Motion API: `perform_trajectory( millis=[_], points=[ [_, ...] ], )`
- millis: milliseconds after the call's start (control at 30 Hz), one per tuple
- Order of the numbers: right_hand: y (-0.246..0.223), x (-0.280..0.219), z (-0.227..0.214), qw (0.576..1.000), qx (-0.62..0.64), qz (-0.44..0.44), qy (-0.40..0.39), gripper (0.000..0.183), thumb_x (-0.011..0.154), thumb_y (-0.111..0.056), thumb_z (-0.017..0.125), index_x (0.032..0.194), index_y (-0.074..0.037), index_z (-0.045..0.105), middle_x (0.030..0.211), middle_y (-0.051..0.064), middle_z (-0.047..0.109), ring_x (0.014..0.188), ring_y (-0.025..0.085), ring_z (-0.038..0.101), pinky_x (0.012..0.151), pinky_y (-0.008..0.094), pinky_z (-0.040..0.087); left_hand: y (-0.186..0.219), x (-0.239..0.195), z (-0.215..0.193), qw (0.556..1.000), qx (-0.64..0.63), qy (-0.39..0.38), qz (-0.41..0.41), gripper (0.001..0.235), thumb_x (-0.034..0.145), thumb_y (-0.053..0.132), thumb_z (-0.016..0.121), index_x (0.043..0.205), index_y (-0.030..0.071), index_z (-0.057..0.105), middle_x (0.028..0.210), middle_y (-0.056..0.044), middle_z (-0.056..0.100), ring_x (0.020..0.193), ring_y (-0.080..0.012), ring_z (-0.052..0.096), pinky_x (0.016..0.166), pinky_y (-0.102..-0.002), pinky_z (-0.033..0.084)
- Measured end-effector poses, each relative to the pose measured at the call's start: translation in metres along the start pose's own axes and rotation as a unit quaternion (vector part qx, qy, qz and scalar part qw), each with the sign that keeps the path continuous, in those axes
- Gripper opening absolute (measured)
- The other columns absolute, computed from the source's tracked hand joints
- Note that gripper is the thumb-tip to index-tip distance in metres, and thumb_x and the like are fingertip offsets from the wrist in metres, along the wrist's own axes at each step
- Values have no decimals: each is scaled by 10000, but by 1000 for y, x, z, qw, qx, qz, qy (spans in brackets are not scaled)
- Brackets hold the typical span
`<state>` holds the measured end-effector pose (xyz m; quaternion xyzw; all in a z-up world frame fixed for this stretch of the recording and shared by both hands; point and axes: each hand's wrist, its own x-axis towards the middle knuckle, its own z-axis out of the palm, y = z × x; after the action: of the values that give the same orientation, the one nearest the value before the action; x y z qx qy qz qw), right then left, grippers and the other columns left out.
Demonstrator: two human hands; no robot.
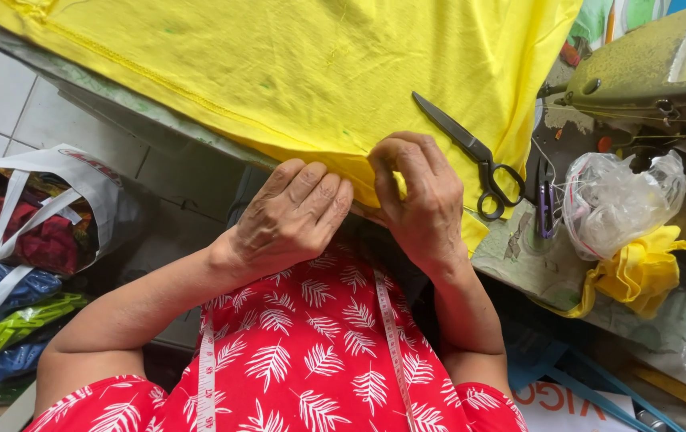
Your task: Measuring yellow fabric with a tape, marking it with a pen, and cutting it with scissors at a sewing workstation.
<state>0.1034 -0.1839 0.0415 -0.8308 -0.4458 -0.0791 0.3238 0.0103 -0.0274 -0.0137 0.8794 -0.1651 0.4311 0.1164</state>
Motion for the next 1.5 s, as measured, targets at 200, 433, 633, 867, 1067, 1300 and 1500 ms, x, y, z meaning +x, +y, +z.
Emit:
perform_trajectory(
  millis=[200,433,633,867,1067,1300,1500],
  points=[
    [5,2,-4,1000,-14,16,23,59,984,25,687,988,-34,682,977,134,663,771,303,681,729,414,591,-1,4,6,999,-8,21,-43,163,980,19,568,923,-17,716,871,-172,605,782,-303,633,759,-399,550],
    [11,-1,-3,999,2,25,39,75,982,35,692,1012,-33,699,1002,137,667,780,287,685,726,388,604,-1,8,9,995,9,32,-97,150,984,-25,555,917,-42,688,894,-203,591,763,-342,618,665,-409,517],
    [8,1,-2,999,-1,20,40,78,975,57,694,1009,-13,697,1004,163,667,785,314,685,714,412,611,-5,15,16,994,24,4,-104,108,954,-7,607,870,16,670,848,-147,564,737,-295,582,626,-379,472],
    [9,1,0,999,4,24,25,66,981,50,680,1001,-12,691,988,162,665,791,329,688,730,418,613,-2,19,30,994,39,-6,-101,136,923,0,632,800,47,663,806,-115,574,679,-249,576,607,-357,469],
    [12,-3,2,999,-16,31,8,53,1024,-8,643,999,-42,675,918,144,686,750,331,700,695,443,591,-2,23,30,992,7,-14,-125,89,896,3,703,821,46,681,770,-103,581,719,-255,607,642,-345,488],
    [12,-5,3,999,-14,28,-6,60,1026,-21,627,1005,-65,662,851,118,654,747,332,686,694,430,578,0,19,39,993,20,-27,-116,62,913,-1,655,861,33,660,784,-103,564,759,-288,612,687,-366,519],
    [8,-5,0,999,-21,16,-21,88,1019,-8,617,983,-79,654,828,96,655,747,319,679,699,413,576,-7,19,36,995,43,-60,-72,93,942,54,614,857,59,651,799,-66,513,792,-265,589,662,-345,474]
  ],
)
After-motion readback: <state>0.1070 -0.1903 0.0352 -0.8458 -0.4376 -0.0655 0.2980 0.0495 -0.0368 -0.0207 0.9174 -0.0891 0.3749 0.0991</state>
